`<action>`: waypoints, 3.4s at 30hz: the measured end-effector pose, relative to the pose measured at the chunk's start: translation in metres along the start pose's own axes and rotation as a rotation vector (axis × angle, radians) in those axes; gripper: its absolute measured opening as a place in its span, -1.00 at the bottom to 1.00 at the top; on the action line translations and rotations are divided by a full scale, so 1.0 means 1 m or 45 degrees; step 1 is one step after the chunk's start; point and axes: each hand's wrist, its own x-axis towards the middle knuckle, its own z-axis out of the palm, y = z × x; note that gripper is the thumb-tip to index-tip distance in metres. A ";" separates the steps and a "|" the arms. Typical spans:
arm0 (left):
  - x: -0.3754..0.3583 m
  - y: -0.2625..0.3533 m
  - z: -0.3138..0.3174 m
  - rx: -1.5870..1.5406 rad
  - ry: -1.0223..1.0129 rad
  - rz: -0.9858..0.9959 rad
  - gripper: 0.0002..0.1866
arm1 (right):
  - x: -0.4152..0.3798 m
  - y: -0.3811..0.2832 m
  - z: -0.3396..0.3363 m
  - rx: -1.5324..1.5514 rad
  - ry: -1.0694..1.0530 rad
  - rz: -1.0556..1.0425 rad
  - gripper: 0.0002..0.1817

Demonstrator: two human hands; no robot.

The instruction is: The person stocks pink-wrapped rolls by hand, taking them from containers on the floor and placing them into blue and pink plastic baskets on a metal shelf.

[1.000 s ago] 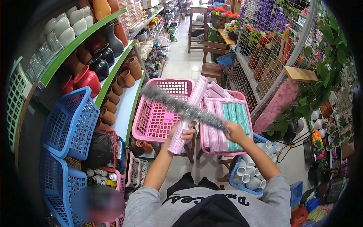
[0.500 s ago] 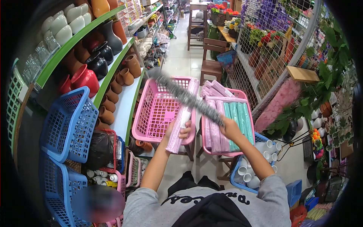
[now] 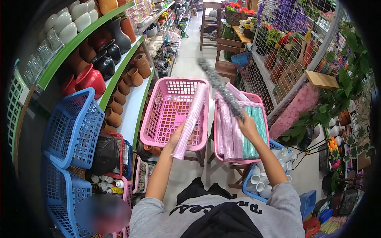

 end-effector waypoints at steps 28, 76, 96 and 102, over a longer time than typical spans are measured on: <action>0.129 -0.151 0.111 2.364 0.235 -0.146 -0.35 | -0.111 0.085 -0.050 0.548 0.414 0.250 -0.57; 0.062 -0.058 0.115 0.054 -0.008 -0.035 -0.48 | -0.031 -0.011 -0.124 0.269 0.368 -0.052 -0.63; 0.056 -0.047 0.089 0.116 -0.261 -0.037 -0.63 | -0.053 0.030 -0.078 -0.333 0.110 -0.535 -0.40; 0.049 -0.057 0.085 0.074 -0.296 -0.073 -0.60 | -0.023 0.024 -0.079 -0.129 0.283 -0.136 -0.60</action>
